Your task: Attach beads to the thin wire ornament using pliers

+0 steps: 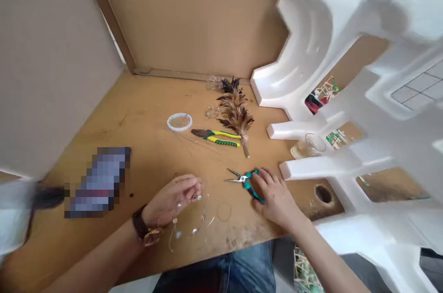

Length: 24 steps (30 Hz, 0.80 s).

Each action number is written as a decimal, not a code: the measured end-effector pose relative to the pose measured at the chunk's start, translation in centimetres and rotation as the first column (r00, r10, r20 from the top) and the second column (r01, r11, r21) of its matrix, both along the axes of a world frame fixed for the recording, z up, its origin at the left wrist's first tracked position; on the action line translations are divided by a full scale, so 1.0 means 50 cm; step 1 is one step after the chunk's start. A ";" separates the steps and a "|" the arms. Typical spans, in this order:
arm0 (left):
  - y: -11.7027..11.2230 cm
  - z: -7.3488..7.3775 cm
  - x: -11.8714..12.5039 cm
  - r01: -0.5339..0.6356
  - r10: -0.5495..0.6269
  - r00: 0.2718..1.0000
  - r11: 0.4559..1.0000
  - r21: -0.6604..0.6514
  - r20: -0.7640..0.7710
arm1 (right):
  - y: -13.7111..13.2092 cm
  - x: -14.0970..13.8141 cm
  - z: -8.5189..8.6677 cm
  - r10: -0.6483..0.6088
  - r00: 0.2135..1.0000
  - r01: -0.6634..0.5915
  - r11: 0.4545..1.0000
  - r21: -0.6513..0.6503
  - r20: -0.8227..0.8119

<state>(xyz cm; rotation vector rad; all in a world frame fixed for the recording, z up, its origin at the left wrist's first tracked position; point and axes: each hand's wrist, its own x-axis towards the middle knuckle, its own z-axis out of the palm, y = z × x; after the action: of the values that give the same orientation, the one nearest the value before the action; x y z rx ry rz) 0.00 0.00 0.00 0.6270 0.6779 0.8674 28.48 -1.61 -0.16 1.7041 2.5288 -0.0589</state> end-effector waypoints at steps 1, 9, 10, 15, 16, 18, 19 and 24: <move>0.001 0.002 0.000 -0.002 0.002 1.000 1.000 -0.022 0.016 | 0.004 0.001 0.001 0.008 1.000 -0.008 1.000 0.000 -0.003; 0.001 -0.002 0.004 0.026 -0.009 0.982 0.996 -0.087 0.187 | 0.026 -0.036 0.017 -0.011 0.990 0.006 0.999 0.035 0.142; 0.001 -0.004 0.005 0.027 -0.011 0.981 0.996 -0.082 0.194 | 0.027 -0.042 0.018 -0.024 0.986 0.017 0.999 0.040 0.168; 0.002 -0.006 0.002 0.012 0.003 0.980 0.997 -0.072 0.199 | 0.034 -0.042 0.032 0.009 0.992 -0.006 1.000 -0.023 0.123; 0.002 -0.006 0.001 0.006 0.008 0.980 0.997 -0.071 0.197 | 0.033 -0.038 0.038 0.017 0.997 -0.014 0.999 -0.053 0.070; 0.001 -0.005 -0.001 -0.003 0.017 0.980 0.997 -0.072 0.198 | 0.029 -0.030 0.050 -0.001 0.995 -0.013 0.990 -0.144 -0.097; 0.001 -0.006 -0.002 -0.008 0.023 0.979 0.997 -0.074 0.201 | 0.025 -0.027 0.055 -0.031 0.978 -0.012 0.979 -0.204 -0.206; 0.005 -0.012 -0.004 -0.014 0.031 0.974 0.997 -0.076 0.225 | 0.002 -0.030 0.052 -0.360 0.611 -0.210 0.785 -0.583 -0.705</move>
<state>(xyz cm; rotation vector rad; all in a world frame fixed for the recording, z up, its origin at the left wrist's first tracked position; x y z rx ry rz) -0.21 0.23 -0.61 0.4469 0.5093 0.9147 26.98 -1.51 2.45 1.6672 2.3648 -1.8463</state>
